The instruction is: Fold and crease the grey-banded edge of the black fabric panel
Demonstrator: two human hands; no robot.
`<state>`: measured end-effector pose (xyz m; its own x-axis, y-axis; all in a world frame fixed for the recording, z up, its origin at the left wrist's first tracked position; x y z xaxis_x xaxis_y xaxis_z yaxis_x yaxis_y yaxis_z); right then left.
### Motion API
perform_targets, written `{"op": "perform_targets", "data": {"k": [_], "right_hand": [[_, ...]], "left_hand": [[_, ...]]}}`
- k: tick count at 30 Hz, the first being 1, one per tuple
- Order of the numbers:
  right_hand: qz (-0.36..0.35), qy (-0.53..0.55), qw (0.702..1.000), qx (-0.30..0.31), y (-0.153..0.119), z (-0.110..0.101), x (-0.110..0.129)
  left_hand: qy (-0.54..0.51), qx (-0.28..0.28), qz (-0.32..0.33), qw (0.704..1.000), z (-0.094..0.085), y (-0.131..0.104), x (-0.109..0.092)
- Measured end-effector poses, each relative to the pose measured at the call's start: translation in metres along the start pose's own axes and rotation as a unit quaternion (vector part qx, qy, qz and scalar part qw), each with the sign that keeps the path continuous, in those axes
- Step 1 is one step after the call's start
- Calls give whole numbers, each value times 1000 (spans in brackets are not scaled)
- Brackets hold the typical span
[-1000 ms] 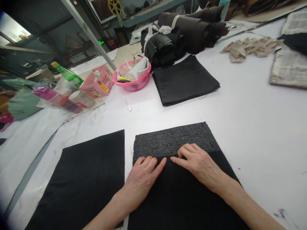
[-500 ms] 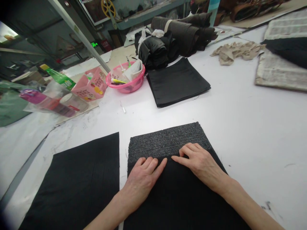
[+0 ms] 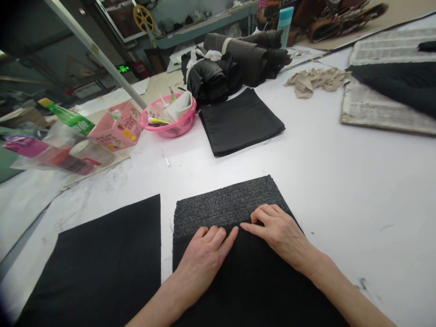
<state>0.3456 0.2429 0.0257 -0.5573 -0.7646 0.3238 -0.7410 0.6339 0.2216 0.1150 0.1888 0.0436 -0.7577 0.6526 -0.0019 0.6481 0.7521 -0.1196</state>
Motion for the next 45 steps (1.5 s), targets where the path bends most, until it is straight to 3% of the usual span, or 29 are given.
{"op": "perform_targets", "data": {"k": [24,45], "right_hand": [[10,-34,999,-13,-21,-14,-19],[27,-72,997,-11,-41,-36,-36]], "left_hand": [[1,-19,35,999,1,20,-9],[-12,-29,27,999,-5,40,-18]]}}
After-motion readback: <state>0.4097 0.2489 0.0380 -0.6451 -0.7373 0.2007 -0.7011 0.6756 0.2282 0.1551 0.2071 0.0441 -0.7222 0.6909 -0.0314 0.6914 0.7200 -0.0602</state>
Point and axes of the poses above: each hand's wrist, its own y-axis towards the middle knuckle, its own z-axis out of the palm, x = y × z, the point moved 1 cm from there along y, towards the middle knuckle, and after that the axes turned 4 degrees about x, right-handed, at the moved point
